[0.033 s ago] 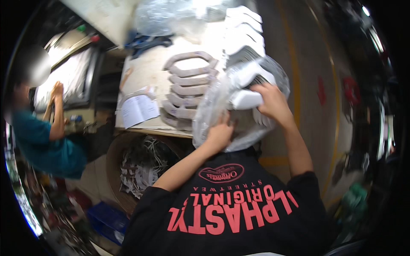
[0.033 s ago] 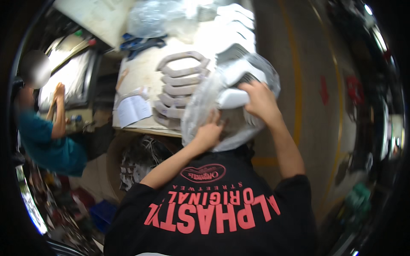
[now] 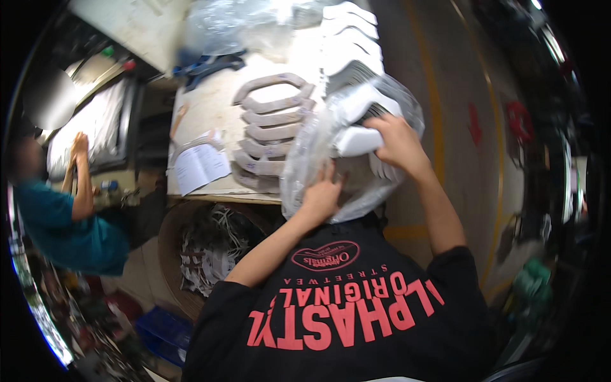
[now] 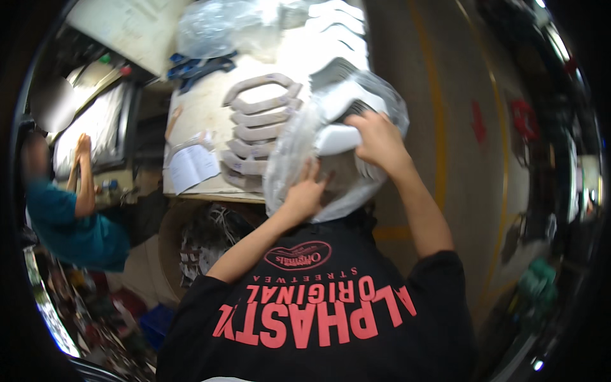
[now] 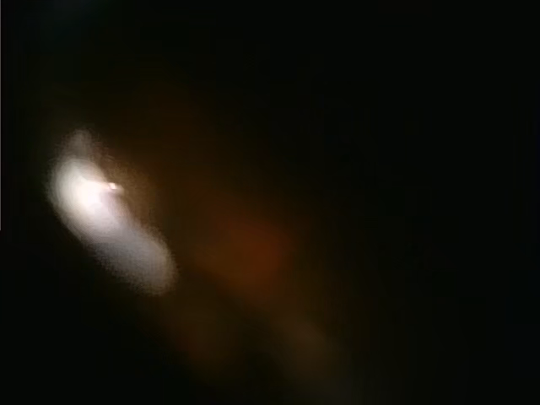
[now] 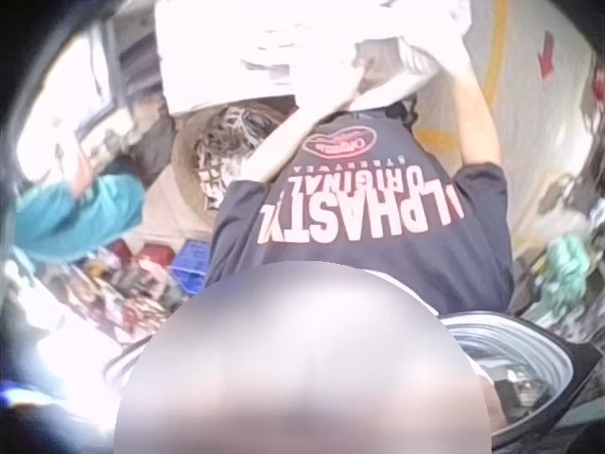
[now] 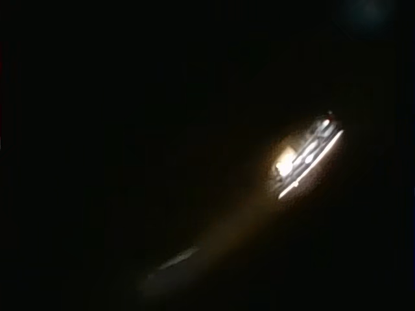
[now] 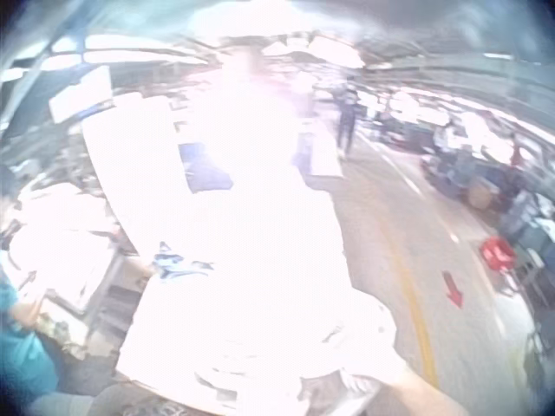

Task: The person picks stacks of white shoe parts from a table and places them into a clear plastic bag. They repeat this process, adding more stacks to the bag while standing at the workstation.

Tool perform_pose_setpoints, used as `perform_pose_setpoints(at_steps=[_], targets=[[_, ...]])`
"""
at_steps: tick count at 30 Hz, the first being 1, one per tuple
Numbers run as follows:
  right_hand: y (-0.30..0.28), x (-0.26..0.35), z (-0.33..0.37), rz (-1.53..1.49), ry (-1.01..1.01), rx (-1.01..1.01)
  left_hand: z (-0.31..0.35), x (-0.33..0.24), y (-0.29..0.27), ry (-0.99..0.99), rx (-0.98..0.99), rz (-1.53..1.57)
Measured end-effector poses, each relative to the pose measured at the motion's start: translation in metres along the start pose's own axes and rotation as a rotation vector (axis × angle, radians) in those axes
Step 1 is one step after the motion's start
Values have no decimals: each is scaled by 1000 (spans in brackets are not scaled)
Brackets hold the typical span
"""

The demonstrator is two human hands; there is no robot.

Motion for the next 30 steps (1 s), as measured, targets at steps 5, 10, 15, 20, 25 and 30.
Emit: perform_pose_setpoints(at_steps=[5,10,15,20,25,30], targets=[[1,-10,-9,-28,46,0,9,-8,-14,-104,151,-143],[-4,-12,-15,-7,41,16,12,-10,-25,-216,299,-276],[-2,-5,-17,-85,-9,22,10,-6,-16,-334,203,-244],[19,6,-21,-131,-6,101,7,-8,-14,-347,1,-340],[30,24,-9,22,-4,160,19,-21,-52,-215,218,-294],[31,36,14,-146,-46,75,44,-27,-168,-125,267,68]])
Point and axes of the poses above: each hand's wrist, its own z-axis away from the middle knuckle, its own y-axis out of the palm, x = y × z, the point moved 6 cm from there along -z, towards the middle knuckle, and after that the axes turned 15 degrees about -y, right-handed, at the moved point
